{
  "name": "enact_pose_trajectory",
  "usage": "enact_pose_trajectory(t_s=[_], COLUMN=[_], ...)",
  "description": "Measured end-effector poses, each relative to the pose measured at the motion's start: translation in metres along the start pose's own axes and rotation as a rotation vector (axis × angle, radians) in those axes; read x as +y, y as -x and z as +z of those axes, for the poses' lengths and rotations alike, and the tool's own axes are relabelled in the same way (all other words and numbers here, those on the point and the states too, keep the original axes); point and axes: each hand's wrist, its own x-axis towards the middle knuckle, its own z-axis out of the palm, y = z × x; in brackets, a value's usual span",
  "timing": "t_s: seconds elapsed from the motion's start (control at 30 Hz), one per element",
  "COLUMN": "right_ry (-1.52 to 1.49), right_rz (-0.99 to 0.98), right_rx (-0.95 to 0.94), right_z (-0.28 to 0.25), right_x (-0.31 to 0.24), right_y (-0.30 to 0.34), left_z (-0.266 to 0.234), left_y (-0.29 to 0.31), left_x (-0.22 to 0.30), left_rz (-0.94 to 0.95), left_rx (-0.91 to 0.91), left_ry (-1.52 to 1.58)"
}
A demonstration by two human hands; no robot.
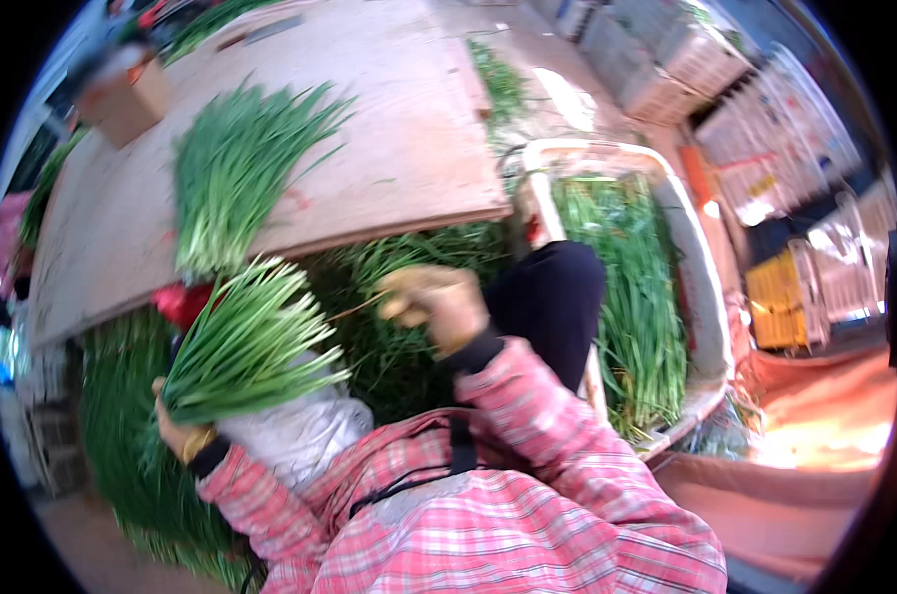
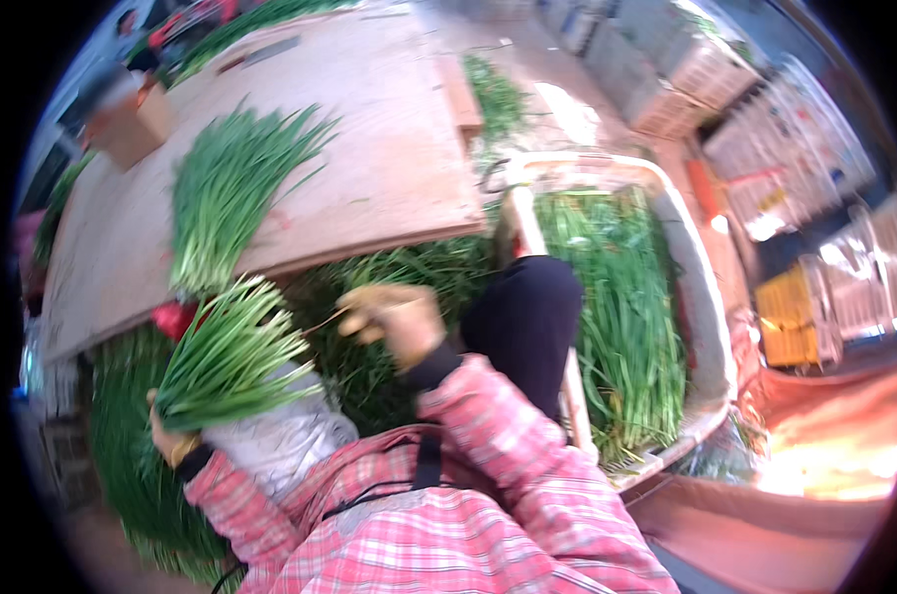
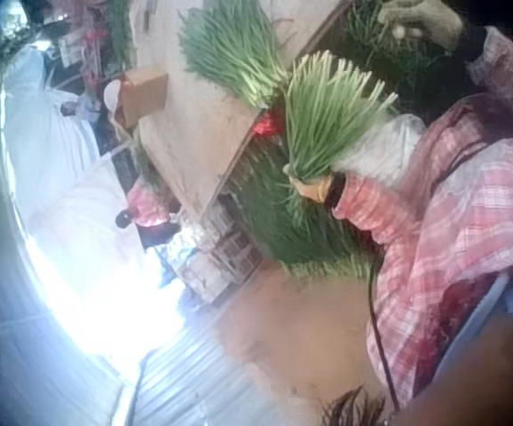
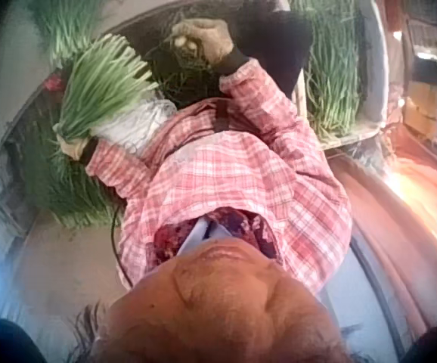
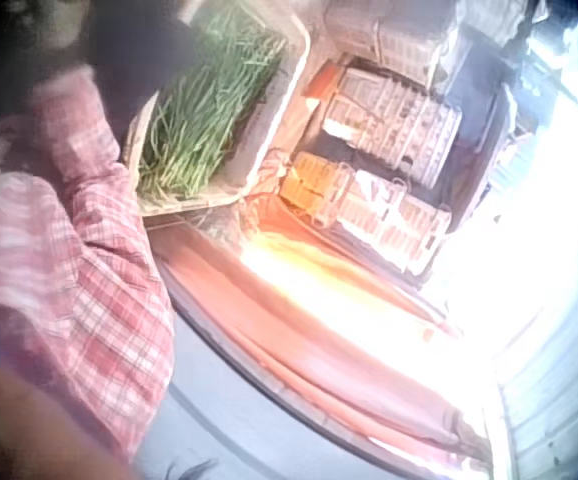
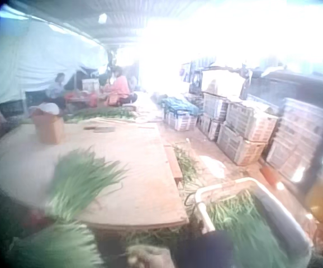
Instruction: The person sorts through a bundle of leafy greens by hand, pulling out individual stems, removing debris, and placing the cleaned greens into a pile.
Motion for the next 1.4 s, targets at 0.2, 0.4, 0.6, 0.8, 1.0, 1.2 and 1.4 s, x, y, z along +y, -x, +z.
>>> enact_pose_trajectory(t_s=[0.2,0.4,0.6,0.8,1.0,1.2,1.4], right_ry=[1.509,0.65,0.343,0.259,0.822,1.073,0.296], right_rz=[-0.128,-0.269,0.069,0.061,-0.377,-0.866,-0.609], right_rx=[-0.105,-0.214,-0.243,-0.243,-0.096,-0.442,-0.573], right_z=[-0.045,0.041,0.091,0.097,0.074,0.133,0.142], right_x=[0.037,0.04,0.041,0.048,0.054,0.029,0.058], right_y=[0.013,0.006,-0.024,-0.021,-0.026,0.006,-0.002], left_z=[-0.001,0.03,0.026,0.02,0.011,0.005,0.015], left_y=[0.006,-0.006,-0.002,0.001,0.002,0.002,-0.001], left_x=[0.043,-0.02,-0.006,0.013,0.019,0.037,0.02], left_rz=[-0.039,-0.647,-0.572,-0.61,-0.695,-0.768,-0.717], left_rx=[0.018,-0.05,-0.077,0.041,0.104,0.21,0.127], left_ry=[0.23,1.936,1.95,1.945,1.997,1.858,1.913])
